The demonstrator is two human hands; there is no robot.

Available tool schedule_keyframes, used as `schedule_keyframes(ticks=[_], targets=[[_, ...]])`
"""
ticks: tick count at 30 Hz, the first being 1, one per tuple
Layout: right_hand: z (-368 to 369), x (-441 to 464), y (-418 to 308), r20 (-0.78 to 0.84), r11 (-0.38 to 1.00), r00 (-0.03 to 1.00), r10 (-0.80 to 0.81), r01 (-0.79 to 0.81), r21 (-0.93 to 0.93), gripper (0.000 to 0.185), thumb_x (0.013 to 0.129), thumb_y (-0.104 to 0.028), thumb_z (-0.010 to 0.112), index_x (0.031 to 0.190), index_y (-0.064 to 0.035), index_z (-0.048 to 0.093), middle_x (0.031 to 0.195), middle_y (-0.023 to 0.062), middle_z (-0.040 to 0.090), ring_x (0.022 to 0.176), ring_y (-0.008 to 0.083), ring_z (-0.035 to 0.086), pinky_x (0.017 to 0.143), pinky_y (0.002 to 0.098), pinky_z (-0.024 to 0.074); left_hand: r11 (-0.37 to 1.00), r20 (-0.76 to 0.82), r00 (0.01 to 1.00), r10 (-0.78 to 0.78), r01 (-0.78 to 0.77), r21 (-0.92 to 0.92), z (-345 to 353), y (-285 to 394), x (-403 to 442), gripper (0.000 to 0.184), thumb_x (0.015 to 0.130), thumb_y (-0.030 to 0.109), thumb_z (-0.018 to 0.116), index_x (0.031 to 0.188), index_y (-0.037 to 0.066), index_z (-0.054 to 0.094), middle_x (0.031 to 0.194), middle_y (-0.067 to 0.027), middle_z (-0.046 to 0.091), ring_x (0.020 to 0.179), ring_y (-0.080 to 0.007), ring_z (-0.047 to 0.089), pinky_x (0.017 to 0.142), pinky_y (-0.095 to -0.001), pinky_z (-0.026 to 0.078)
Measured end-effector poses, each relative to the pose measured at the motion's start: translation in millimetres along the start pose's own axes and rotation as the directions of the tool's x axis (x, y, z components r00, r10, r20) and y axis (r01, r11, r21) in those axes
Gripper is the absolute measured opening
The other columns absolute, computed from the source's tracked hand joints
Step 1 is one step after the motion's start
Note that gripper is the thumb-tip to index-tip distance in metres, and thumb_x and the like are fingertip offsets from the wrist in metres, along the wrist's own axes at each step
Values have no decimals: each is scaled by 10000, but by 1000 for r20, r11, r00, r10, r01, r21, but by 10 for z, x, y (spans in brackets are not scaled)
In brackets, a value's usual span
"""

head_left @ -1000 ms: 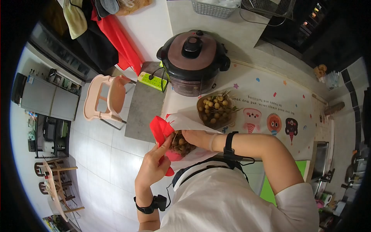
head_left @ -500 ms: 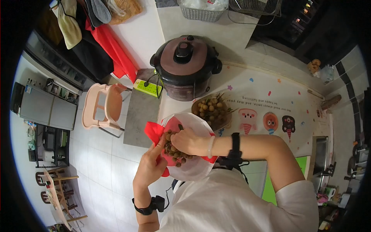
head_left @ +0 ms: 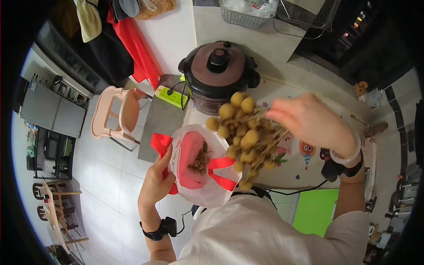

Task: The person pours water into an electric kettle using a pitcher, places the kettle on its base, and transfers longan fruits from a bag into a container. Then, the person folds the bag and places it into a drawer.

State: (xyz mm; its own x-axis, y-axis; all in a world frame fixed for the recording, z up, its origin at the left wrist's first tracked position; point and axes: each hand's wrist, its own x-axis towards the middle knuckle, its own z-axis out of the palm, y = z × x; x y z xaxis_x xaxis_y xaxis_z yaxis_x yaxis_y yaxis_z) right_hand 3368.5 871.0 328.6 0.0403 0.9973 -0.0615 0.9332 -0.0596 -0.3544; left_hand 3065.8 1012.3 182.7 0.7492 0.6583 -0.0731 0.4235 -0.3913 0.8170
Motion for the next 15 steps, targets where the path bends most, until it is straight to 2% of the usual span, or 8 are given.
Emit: schedule_keyframes(ticks=[2, 5, 7, 9, 11, 13, 14, 15], targets=[[12, -3, 192, -181, 994, 983, -25, 4, -112, 259, 889, -232, 544, 759, -8, 534, 605, 217, 543, 591, 408, 558, 499, 449, 431, 1000, -14, 1000, -12, 12, -14, -10, -6, -13, 709, 656, -118, 462, 1347, 32, 399, 1236, -210, 519, 789, -211, 573, 755, -251, 459], [259, 75, 470, -218, 978, 976, 23, -68, -198, 265, 893, -231, 537, 759, -3, 538, 607, 214, 549, 606, 401, 570, 520, 449, 447, 999, -9, 999, -50, 50, -12, -40, 12, -24, 703, 656, -120, 463, 1342, 24, 404, 1273, -217, 498, 855, -221, 587, 793, -253, 452], [551, 173, 697, -165, 960, 984, 66, -107, -258, 267, 899, -231, 524, 768, 1, 548, 622, 208, 571, 615, 386, 592, 537, 447, 468, 997, 10, 997, -73, 73, 0, -45, 21, -20, 701, 656, -122, 465, 1340, 23, 407, 1279, -220, 493, 890, -227, 593, 813, -254, 447], [976, 281, 955, -169, 973, 982, 79, -113, -203, 258, 906, -239, 517, 782, -12, 521, 612, 213, 559, 608, 396, 577, 515, 457, 448, 991, 27, 990, -136, 136, -16, -46, 22, -19, 694, 660, -125, 467, 1336, 22, 412, 1278, -221, 492, 972, -242, 593, 851, -260, 434], [1398, 380, 1104, -129, 955, 984, 120, -150, -256, 264, 912, -255, 497, 798, -18, 524, 616, 200, 581, 617, 374, 605, 525, 451, 474, 993, 23, 993, -116, 116, -14, -27, 12, -11, 693, 660, -126, 466, 1335, 21, 414, 1271, -219, 498, 976, -241, 593, 850, -257, 434], [1775, 438, 1219, -42, 940, 991, 126, -133, -316, 215, 896, -197, 478, 861, 4, 548, 684, 198, 626, 658, 357, 637, 570, 428, 503, 995, 14, 995, -102, 102, -15, -6, 27, -7, 691, 660, -127, 464, 1333, 20, 416, 1264, -216, 505, 980, -240, 593, 848, -253, 433], [2038, 468, 1386, 5, 923, 995, 101, -92, -373, 145, 843, -132, 490, 887, -8, 551, 684, 182, 633, 652, 340, 645, 559, 422, 500, 993, 16, 993, -120, 120, 2, -3, 47, -9, 693, 658, -127, 462, 1333, 22, 418, 1247, -212, 515, 957, -231, 593, 836, -249, 435], [2124, 473, 1412, 2, 923, 995, 101, -93, -373, 145, 843, -132, 490, 887, -8, 551, 684, 182, 633, 652, 340, 645, 559, 422, 500, 990, 16, 990, -138, 138, 20, -7, 59, -9, 695, 656, -128, 460, 1334, 25, 420, 1230, -209, 526, 934, -222, 594, 824, -244, 438]])
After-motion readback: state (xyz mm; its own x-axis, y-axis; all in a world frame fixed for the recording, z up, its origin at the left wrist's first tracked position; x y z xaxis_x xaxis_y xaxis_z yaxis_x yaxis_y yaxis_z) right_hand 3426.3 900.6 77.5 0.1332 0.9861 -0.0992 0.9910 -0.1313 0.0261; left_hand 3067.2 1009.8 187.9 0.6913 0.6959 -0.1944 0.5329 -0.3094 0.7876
